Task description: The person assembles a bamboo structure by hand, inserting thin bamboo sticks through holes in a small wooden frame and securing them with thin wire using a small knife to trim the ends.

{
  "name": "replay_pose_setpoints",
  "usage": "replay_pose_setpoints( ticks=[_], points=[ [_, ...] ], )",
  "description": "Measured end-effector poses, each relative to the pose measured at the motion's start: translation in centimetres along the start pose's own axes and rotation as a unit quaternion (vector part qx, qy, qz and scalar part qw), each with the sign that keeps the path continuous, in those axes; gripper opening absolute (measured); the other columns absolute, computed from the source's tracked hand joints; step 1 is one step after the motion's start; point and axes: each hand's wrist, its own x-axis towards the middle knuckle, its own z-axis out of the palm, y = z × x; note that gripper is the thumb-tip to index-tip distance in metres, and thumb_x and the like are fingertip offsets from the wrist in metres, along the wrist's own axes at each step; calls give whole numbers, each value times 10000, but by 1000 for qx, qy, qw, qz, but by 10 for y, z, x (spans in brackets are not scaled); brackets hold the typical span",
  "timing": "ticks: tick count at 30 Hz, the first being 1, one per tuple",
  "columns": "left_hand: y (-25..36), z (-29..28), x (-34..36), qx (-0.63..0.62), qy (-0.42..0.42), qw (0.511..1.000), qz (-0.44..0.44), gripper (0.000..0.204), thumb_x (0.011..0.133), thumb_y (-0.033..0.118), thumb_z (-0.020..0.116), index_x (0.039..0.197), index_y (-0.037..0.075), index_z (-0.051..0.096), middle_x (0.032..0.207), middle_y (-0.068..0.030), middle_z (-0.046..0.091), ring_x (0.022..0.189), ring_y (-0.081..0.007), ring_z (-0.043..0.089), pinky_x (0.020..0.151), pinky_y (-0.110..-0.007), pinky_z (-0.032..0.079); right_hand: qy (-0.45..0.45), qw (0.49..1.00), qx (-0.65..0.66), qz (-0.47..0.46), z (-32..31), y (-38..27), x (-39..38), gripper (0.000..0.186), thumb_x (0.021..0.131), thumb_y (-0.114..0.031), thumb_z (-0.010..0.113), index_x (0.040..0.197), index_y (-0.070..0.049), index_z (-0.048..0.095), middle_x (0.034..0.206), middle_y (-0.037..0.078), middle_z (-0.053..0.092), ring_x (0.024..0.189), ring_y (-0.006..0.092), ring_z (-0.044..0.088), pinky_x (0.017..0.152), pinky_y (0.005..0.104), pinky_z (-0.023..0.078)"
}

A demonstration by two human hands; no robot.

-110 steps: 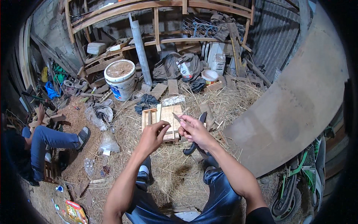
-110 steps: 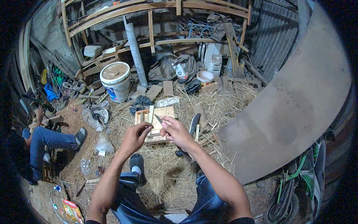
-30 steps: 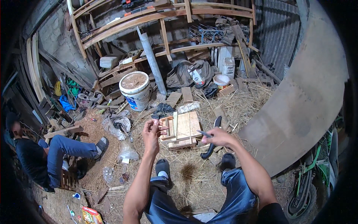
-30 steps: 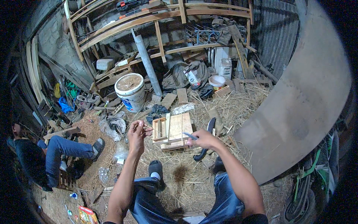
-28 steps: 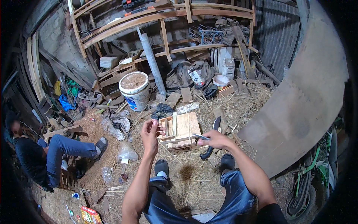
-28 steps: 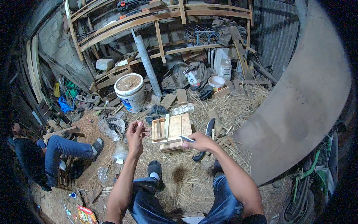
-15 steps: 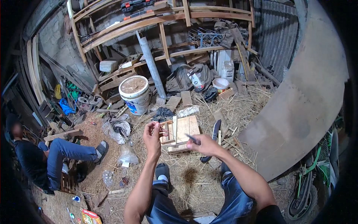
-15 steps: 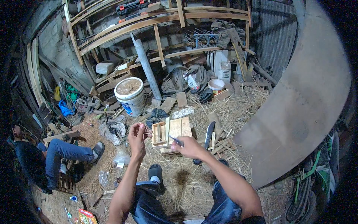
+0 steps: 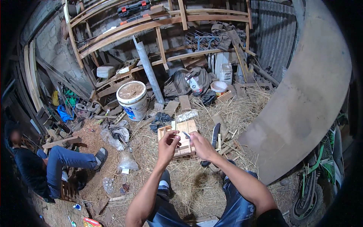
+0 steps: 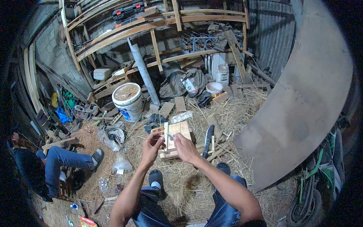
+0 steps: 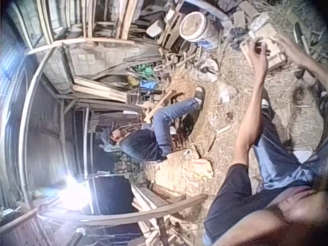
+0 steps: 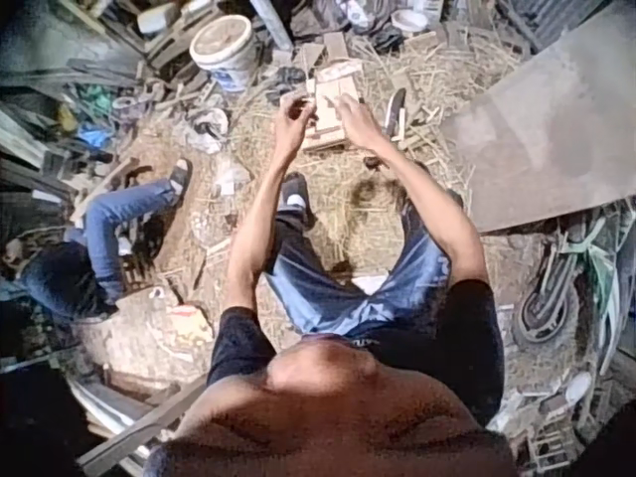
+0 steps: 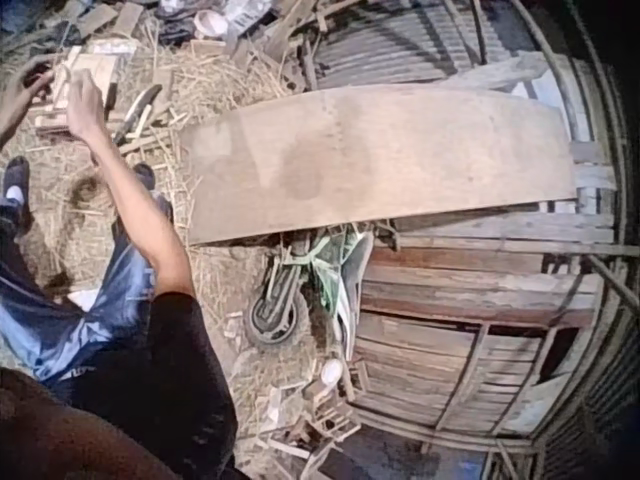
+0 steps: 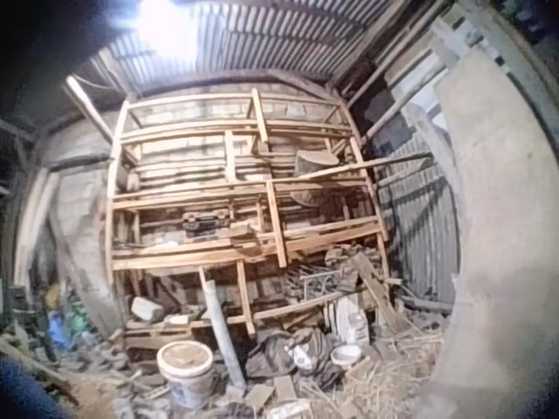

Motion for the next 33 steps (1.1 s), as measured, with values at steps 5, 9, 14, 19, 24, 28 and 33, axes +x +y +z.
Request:
replay_pose_setpoints(
  ticks=[5, 9, 14, 19, 24, 28, 33],
  points=[
    [4, -7, -7, 33, -39, 998, -45, 210, 905, 150, 600, 1050, -2, 602, 798, -32, 583, 593, -80, 535, 521, -231, 428, -132, 979, 154, 0, -20, -4, 6, 320, 965, -149, 439, 1259, -24, 457, 717, 42, 586, 511, 60, 421, 483, 224, 348],
    [1, 2, -12, 103, -73, 992, -24, 196, 912, 190, 597, 1011, 26, 636, 777, -6, 592, 615, -54, 488, 539, -216, 398, -174, 947, 267, 33, -19, -8, 5, 317, 979, -147, 447, 1273, -31, 428, 730, 25, 581, 469, 26, 361, 421, 176, 283],
    [3, 5, -13, 81, -90, 992, -21, 175, 905, 209, 614, 919, 37, 640, 687, 22, 557, 562, -35, 439, 484, -206, 335, -154, 959, 235, 48, -31, -5, 10, 185, 965, -149, 483, 1039, 1, 563, 725, 16, 589, 448, 21, 361, 388, 182, 270],
    [14, -7, -21, 86, -113, 989, -36, 157, 905, 193, 608, 918, 40, 642, 659, 37, 532, 527, -27, 392, 456, -209, 291, -87, 948, 286, 106, -76, 0, 20, 230, 968, -179, 488, 1021, 19, 593, 713, 4, 557, 452, 14, 353, 396, 163, 274],
    [14, -2, -18, 84, -89, 990, -76, 187, 915, 181, 570, 930, 8, 643, 730, 3, 578, 664, -67, 474, 595, -232, 385, -104, 955, 255, 107, -52, -16, 2, 252, 967, -224, 500, 1084, -9, 561, 690, 22, 575, 454, 20, 367, 398, 157, 269],
    [12, 6, -18, 100, -77, 992, -29, 185, 913, 180, 578, 945, 10, 644, 734, -34, 607, 648, -69, 489, 586, -245, 404, -135, 958, 241, 74, -9, -8, -6, 251, 939, -264, 561, 1090, -64, 551, 690, 15, 605, 441, 32, 394, 391, 183, 294],
    [19, 8, -23, 117, -72, 990, -26, 172, 912, 189, 598, 926, 19, 625, 670, 5, 561, 600, -59, 450, 535, -240, 365, -149, 932, 313, 110, -23, -9, 6, 244, 925, -261, 587, 1023, -40, 554, 687, 6, 585, 442, 27, 386, 393, 177, 278]
  ],
)
